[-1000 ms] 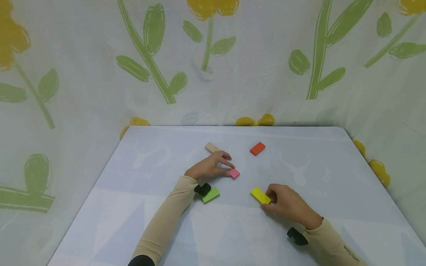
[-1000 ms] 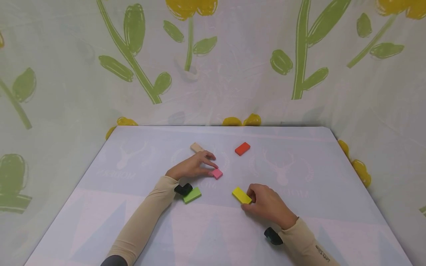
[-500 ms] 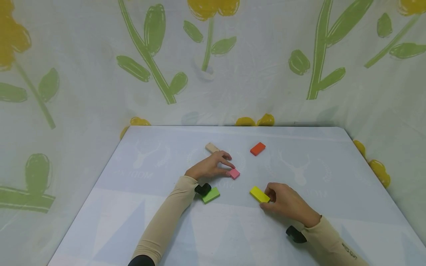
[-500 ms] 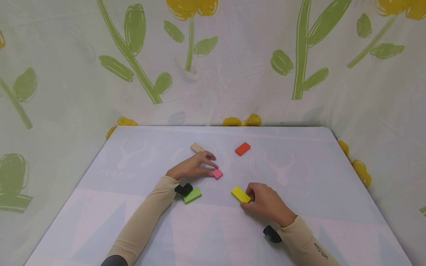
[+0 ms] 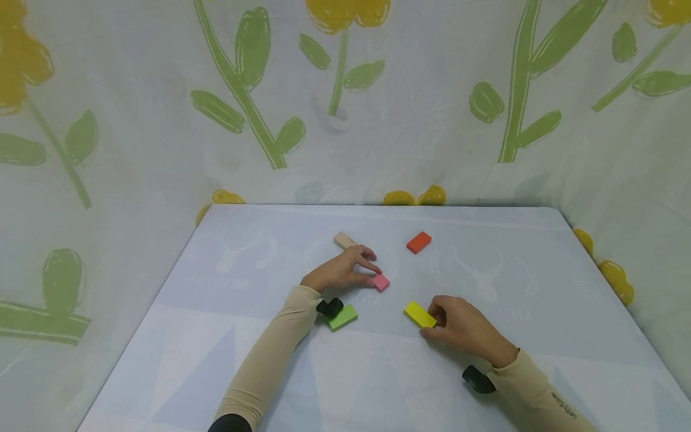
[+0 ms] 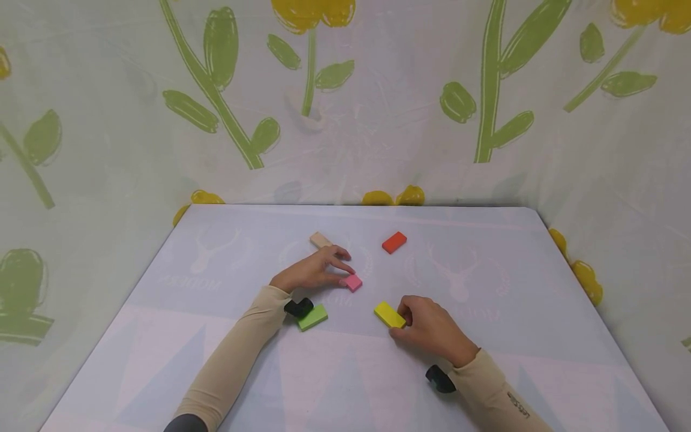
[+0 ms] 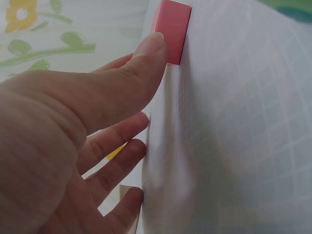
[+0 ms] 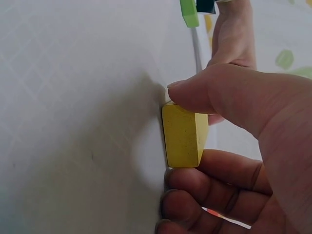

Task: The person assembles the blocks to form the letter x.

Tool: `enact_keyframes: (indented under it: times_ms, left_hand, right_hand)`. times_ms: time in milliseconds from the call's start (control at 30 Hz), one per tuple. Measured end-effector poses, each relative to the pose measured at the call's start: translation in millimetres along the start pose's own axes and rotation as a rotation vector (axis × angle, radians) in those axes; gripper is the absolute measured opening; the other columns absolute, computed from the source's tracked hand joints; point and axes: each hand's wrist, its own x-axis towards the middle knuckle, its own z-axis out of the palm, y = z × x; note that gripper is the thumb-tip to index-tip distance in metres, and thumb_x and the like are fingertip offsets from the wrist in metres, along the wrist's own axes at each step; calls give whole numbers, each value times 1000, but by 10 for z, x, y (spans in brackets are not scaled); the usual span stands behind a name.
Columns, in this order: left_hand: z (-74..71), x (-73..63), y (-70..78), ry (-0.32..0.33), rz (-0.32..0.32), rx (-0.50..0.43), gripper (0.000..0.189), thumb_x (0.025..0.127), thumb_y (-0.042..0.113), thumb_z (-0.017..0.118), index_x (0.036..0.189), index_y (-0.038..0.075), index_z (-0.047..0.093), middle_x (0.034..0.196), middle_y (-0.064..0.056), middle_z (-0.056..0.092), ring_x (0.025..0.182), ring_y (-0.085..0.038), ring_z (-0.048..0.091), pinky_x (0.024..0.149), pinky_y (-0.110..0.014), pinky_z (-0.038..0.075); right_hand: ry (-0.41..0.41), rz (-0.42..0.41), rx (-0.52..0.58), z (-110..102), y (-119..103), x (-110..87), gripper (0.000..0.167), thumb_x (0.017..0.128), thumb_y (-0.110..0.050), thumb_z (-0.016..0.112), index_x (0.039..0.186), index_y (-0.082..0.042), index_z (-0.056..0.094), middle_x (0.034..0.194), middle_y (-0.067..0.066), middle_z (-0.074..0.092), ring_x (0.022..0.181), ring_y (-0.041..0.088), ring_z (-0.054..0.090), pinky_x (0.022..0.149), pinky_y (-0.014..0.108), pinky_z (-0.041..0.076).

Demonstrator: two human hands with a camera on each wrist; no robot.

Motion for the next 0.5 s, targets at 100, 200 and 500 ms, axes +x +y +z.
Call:
enact_keyframes:
  times_ms: [100,200,500]
  left_hand:
    - [0,-1,-7,0,5,-2,31,93,23,79,123,16,78,146,-11,55,141,-31,45,121,-49,36]
    - [-1,-6,-9,1,5,-7,31,93,22,79,123,16,78,146,-11,55,141,-31,45,122,-49,36]
    - [3,-6,-9,4,0,-2,31,93,23,79,123,17,78,146,-10,55,141,-30,45,121,-48,36]
  right_hand:
    - [5,-9,-2,0,-4,4,28,79,-25,88,90,-12,66,75,-3,55,70,10,49,62,22,41]
    - [9,-14,-3,2,-8,11,28,79,-25,88,90,-12,66,75,-4,55,70,10,49,62,22,41]
    - [0,6,-5,-3,-22,53,28,79,-25,88,90,-11,66,76,-3,56,72,12,50,62,22,42]
